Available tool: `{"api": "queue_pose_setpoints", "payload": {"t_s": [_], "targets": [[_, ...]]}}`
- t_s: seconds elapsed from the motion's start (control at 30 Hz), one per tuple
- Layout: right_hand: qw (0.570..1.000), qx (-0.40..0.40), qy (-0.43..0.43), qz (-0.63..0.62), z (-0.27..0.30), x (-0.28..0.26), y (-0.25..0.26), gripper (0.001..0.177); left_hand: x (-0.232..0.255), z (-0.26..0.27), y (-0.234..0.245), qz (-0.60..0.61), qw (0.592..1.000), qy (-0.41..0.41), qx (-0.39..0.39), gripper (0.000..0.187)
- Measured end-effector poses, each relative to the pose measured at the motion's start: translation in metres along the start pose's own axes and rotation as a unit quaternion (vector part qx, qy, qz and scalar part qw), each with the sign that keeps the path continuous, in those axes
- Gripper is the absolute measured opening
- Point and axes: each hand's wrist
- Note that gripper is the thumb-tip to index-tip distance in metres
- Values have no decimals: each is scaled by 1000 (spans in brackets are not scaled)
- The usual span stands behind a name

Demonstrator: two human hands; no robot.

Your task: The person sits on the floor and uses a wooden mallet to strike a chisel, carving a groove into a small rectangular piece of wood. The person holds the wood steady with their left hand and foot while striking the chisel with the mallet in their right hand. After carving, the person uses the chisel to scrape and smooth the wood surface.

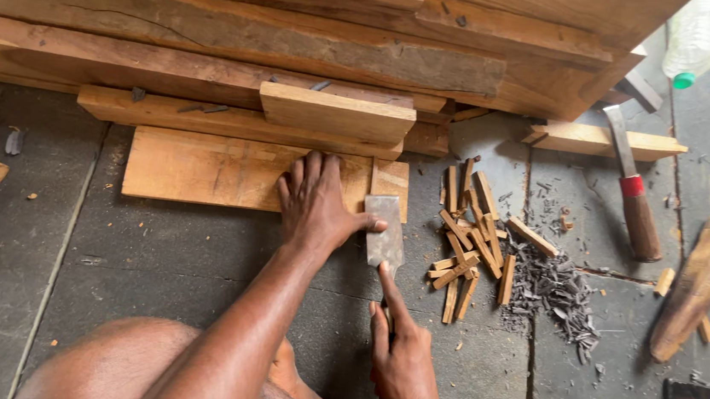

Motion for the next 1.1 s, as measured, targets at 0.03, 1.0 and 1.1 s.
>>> {"api": "queue_pose_setpoints", "payload": {"t_s": [0.03, 1.0, 1.1], "targets": [[998, 17, 68, 8, -10, 0, -1, 57, 0, -2, 0, 11, 1000, -2, 24, 122], [968, 30, -80, -238, 16, 54, 13, 61, 37, -12, -27, 208, 968, 17, 140, 17], [975, 11, -94, -199, 15, 43, 21, 62, 24, -23, -34, 305, 947, 77, 68, 13]]}}
Point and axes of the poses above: each hand's wrist, its own z-axis away from the middle knuckle, its own y-axis out of the back of the hand, x = y × z, and after that the axes turned 2 degrees about -y, right-handed
